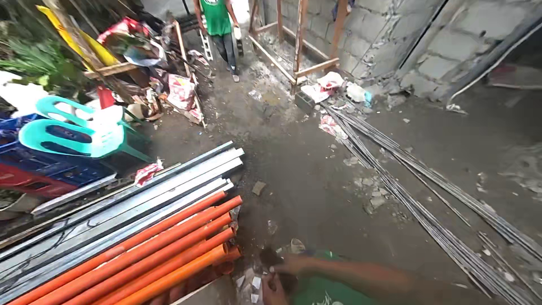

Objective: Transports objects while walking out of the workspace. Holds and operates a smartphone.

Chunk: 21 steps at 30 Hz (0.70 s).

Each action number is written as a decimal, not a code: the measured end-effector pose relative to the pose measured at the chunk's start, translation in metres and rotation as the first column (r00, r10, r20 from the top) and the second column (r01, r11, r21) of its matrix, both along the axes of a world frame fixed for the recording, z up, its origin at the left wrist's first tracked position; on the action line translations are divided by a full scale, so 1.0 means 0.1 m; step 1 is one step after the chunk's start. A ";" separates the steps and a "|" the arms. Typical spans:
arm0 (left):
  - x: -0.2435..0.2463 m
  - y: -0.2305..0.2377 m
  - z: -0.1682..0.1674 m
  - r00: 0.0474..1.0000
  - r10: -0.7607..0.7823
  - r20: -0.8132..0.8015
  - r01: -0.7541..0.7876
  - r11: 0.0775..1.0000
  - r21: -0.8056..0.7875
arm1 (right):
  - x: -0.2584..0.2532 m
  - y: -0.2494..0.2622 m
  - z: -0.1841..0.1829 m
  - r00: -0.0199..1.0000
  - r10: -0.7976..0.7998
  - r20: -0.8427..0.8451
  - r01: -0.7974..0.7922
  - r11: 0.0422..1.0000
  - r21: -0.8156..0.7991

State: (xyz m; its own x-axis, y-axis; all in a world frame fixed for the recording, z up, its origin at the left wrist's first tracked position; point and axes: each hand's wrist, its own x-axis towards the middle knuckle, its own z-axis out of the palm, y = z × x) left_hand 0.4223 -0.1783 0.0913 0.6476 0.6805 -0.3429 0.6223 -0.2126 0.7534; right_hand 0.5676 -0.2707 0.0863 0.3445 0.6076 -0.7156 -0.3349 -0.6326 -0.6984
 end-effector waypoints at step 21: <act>3.35 0.97 -0.47 0.547 -0.807 -0.221 0.486 0.522 -0.701 | 3.15 -2.01 0.72 0.742 -0.296 -0.602 0.655 0.515 0.554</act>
